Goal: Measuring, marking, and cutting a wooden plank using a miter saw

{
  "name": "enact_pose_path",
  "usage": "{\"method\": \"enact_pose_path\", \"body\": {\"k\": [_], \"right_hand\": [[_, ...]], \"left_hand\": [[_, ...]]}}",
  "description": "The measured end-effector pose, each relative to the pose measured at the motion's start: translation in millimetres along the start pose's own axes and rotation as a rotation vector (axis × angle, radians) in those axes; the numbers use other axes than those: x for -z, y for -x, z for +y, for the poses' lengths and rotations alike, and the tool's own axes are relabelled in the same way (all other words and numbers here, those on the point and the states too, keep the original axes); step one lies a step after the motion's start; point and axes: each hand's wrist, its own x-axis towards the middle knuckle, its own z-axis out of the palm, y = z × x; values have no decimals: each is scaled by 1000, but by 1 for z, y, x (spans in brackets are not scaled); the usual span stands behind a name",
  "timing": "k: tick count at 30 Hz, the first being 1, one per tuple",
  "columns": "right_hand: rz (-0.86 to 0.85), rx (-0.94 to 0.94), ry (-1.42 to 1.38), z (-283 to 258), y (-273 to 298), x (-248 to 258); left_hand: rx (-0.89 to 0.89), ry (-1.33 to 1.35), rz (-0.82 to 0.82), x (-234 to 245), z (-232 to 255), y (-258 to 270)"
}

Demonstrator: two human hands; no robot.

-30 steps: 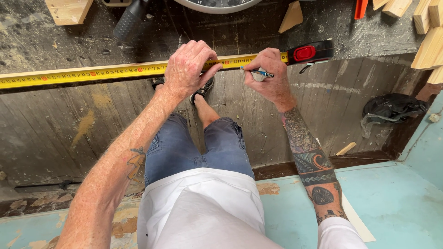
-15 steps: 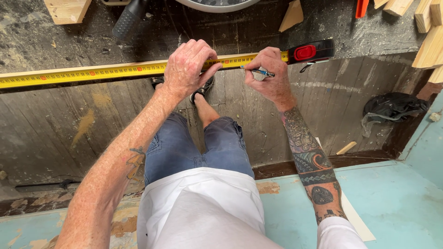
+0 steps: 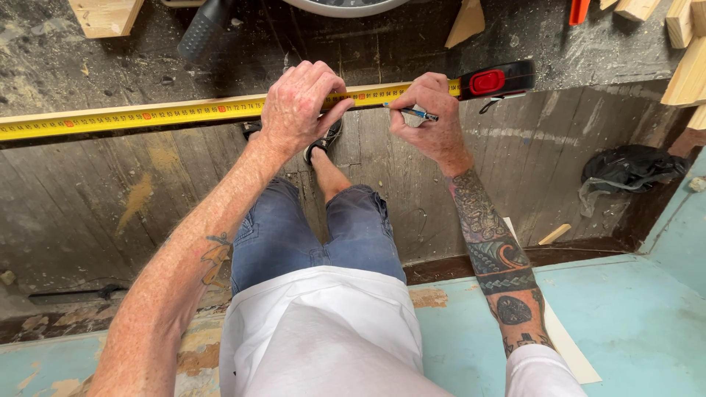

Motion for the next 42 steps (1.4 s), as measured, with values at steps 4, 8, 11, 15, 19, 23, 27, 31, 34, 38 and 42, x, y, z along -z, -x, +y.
{"method": "enact_pose_path", "body": {"k": [4, 8, 11, 15, 19, 23, 27, 31, 34, 38, 42], "right_hand": [[-3, 10, 5, 0, 0, 0], [1, -20, -8, 0, 0, 1], [6, -10, -3, 1, 3, 0], [-26, -21, -35, -5, -3, 5], [-155, 63, 92, 6, 7, 12], [-214, 147, 243, -27, -10, 80], [-281, -10, 336, 5, -40, 136], [-589, -185, 159, 5, -59, 156], [-635, -81, 257, 20, -51, 157], [-566, -110, 189, -2, -51, 157], [-496, -109, 227, -16, -58, 149]], "left_hand": [[1, -5, 0, -1, -1, 0], [0, -1, 7, -1, 0, -1], [3, -10, 9, 0, 1, 0], [-8, -3, 9, 2, 0, -1], [-13, -15, 9, 2, 1, -2], [-10, -30, 9, 1, 1, -1], [-22, -27, 17, 2, 1, -1], [3, -34, -29, 2, 2, 0], [41, 15, -39, -1, -1, 1], [75, 56, -71, 5, -4, 0], [57, -88, -17, 18, -15, 10]]}}
